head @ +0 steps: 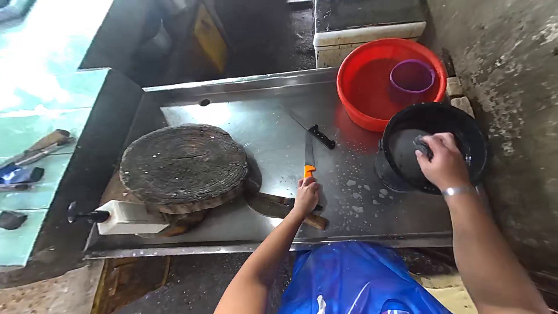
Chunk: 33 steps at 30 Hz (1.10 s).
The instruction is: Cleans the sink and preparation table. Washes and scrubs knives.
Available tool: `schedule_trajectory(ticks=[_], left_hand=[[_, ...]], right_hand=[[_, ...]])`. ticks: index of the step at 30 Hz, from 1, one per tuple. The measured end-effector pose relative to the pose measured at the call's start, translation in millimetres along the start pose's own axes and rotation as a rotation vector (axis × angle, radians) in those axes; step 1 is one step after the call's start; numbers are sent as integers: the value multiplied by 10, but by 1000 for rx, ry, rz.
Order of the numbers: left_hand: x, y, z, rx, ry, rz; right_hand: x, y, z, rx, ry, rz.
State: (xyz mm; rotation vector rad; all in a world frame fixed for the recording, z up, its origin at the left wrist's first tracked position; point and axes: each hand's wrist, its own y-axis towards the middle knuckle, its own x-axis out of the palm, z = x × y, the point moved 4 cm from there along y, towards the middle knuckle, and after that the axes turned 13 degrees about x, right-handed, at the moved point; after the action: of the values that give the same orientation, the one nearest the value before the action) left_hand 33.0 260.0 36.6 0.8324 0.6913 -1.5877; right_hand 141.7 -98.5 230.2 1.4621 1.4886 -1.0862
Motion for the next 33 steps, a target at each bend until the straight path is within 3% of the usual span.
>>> schedule_trajectory(ticks=[2,4,5,7,9,11,14,17,20,24,28,31,33], left_hand=[[-5,0,-42,-157,17,132],[-44,97,-89,-347,38,116],[-85,160,-86,-438,13,58],[-111,190,-82,-562,-206,15],[-58,166,-54,-621,-650,72],[6,147,41,-615,-1055,118],[26,-33,385,-667,-1520,203],[54,-223,692,-635,-1807,127],[178,-301,788,-605,-1876,43],[146,-395,688,-718,-1881,83],[263,-387,698,-672,-1878,-8],[186,-470,666,-779,-1891,-27],[248,-433,689,-697,-1924,-107]], right_hand=[[431,315,314,135,-210,-353],[692,341,436,141,-349,-644],[653,349,425,109,-340,-636],[305,228,206,41,-163,-396],[-63,-60,-211,-49,10,-133],[-59,-407,-620,-200,149,-4],[743,-922,-1112,-460,300,-104],[1644,-977,-1365,-592,242,-310],[1991,-759,-1291,-438,295,-245],[1866,-1118,-1356,-532,359,-356],[1982,-859,-1225,-392,332,-291],[1855,-1235,-1376,-551,306,-403],[1907,-1005,-1343,-485,271,-378]])
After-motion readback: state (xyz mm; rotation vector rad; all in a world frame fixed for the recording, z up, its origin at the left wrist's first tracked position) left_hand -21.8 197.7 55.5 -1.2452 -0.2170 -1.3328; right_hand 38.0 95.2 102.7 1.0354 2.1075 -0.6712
